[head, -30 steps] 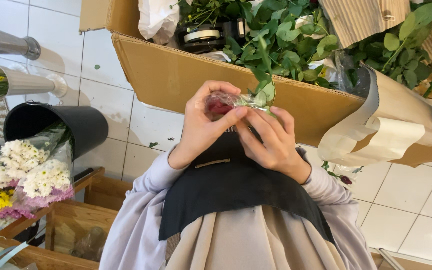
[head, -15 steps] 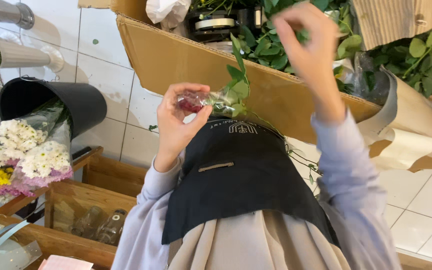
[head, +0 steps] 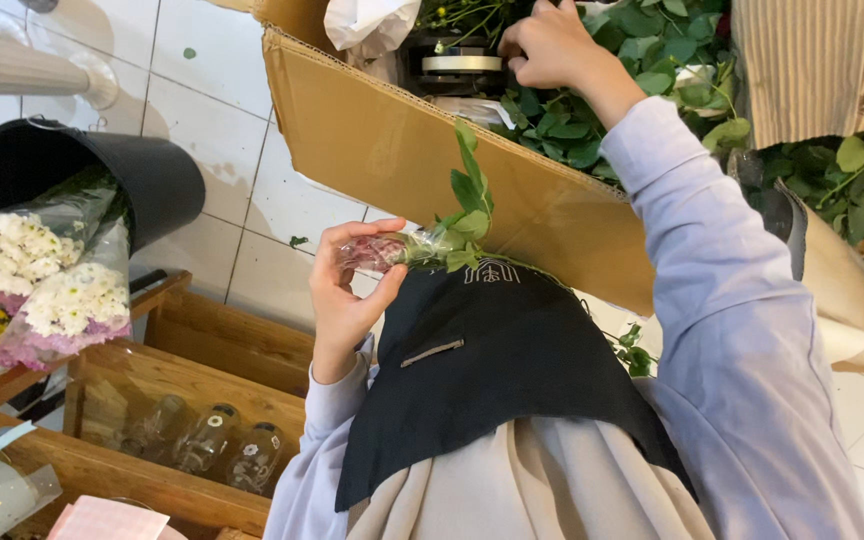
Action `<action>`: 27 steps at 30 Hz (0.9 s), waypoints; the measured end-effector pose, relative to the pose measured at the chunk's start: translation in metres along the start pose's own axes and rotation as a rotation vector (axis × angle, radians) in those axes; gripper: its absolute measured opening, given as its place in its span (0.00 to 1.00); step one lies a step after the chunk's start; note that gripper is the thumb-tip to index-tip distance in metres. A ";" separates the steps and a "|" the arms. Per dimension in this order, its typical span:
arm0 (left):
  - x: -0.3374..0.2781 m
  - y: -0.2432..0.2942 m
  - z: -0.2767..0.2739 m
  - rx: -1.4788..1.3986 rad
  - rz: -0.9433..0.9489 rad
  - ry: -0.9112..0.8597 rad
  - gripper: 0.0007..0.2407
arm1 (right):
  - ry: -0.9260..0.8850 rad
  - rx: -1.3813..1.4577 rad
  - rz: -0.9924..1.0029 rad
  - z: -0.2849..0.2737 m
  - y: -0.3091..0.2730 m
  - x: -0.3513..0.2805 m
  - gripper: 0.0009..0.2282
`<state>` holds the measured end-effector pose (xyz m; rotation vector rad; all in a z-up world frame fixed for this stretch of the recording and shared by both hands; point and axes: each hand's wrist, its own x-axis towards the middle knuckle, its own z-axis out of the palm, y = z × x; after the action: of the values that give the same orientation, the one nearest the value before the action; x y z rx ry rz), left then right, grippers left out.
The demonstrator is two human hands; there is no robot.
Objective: The person prepares a rose by placing a small plastic tube onto the stem and then wrapping the rose head in clear plastic wrap.
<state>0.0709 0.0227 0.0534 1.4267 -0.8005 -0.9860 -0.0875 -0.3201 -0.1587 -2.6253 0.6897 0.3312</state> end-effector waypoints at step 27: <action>0.002 0.006 0.007 0.020 0.025 -0.026 0.14 | -0.332 0.325 0.443 -0.073 -0.001 -0.039 0.10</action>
<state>0.0662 0.0176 0.0596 1.4198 -0.8474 -0.9821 -0.1111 -0.3356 -0.0807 -2.0312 1.0981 0.6984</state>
